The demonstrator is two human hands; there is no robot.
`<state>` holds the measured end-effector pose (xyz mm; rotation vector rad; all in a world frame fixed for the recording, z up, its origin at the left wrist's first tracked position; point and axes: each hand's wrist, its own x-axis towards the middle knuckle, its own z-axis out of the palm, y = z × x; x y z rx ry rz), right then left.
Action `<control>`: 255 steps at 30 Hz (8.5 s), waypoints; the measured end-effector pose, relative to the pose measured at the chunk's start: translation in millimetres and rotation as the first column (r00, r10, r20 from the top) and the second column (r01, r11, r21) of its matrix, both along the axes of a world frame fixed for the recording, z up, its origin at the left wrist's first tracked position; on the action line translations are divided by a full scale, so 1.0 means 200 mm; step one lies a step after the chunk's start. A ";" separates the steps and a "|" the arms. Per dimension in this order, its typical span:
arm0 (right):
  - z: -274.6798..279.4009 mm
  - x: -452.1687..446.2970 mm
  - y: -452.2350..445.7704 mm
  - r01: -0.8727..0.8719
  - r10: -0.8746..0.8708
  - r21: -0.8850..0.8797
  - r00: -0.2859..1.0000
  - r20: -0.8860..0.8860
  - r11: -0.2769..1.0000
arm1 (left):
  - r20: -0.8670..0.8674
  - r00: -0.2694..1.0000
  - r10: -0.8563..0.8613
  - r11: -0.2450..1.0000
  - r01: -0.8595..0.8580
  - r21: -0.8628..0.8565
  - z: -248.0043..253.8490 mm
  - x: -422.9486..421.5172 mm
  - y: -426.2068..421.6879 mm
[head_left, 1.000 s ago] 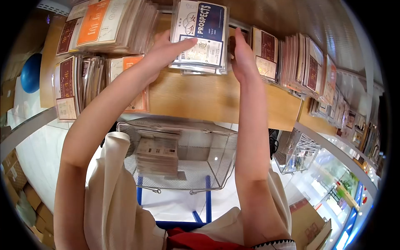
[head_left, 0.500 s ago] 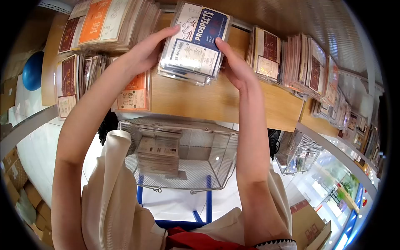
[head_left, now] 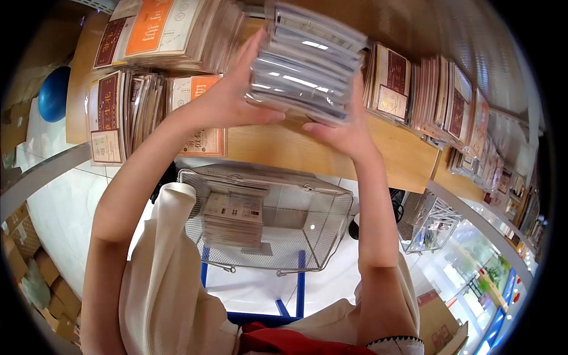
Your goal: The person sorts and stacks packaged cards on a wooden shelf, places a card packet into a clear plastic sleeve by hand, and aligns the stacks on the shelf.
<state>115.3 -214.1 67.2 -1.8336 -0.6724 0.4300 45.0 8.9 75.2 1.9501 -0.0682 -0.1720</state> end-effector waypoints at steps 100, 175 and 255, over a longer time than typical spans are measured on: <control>-0.35 0.01 -0.28 0.630 -0.166 -0.727 0.775 0.610 0.272 | 0.342 0.761 0.551 0.580 -0.644 0.499 0.15 -0.19 1.06; 0.14 0.21 -0.13 0.596 -0.635 -0.239 0.758 -0.147 0.767 | 0.545 0.820 0.173 0.673 -0.503 0.543 0.37 -0.57 0.38; -0.14 0.17 0.90 0.385 -0.347 -0.191 0.391 -0.852 0.903 | 0.492 0.852 0.178 0.470 -0.513 0.718 0.30 -0.09 0.41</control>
